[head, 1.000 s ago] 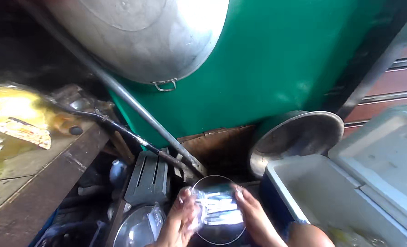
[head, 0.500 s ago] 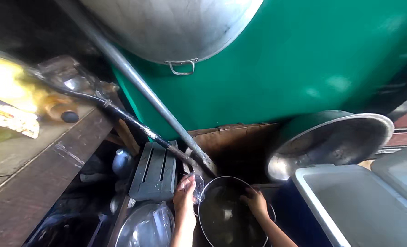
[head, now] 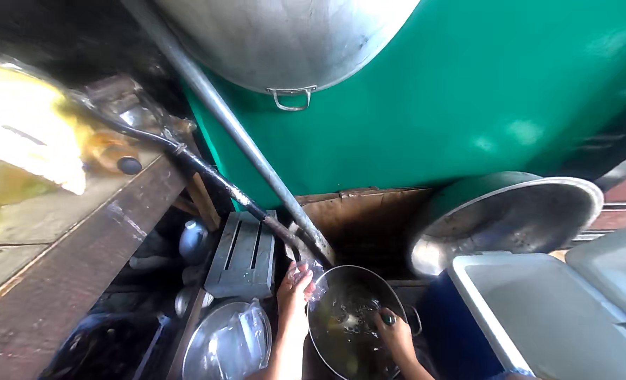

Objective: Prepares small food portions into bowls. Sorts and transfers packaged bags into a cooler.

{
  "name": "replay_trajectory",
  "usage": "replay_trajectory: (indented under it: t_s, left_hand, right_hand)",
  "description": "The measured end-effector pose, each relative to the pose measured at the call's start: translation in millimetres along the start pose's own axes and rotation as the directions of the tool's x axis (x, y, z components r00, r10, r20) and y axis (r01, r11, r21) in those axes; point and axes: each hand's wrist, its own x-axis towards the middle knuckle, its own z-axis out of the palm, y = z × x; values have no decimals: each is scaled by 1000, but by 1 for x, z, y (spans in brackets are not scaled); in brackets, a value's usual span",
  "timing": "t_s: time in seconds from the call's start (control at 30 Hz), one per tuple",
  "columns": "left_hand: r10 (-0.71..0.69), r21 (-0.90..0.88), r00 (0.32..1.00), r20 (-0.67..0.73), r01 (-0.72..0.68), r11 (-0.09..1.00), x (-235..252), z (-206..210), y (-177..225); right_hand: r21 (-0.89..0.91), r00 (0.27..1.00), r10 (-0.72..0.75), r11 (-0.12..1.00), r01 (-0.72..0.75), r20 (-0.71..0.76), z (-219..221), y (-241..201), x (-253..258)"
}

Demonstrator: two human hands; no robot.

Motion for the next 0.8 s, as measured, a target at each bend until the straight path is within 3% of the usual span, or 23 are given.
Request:
replay_trajectory:
  t_s: [0.17,0.37,0.67,0.8]
  left_hand:
    - [-46,16,998,43,46,999,-2,-1,-8]
    - [-99,87,994,51,94,992,-6,-3,-13]
    - [-137,103,990,36,132,986,-7,0,-15]
    - [-150,110,987,51,144,984,-7,1,-16]
  right_hand:
    - [122,999,-3,993,8,-44,-6,1,-16]
    - [59,987,-126,989,132,-104,-10,-10,-30]
    - [338,993,16,941,25,-119,-7,-1,-17]
    - [254,967,-211,936,242,-142,-1,12,-11]
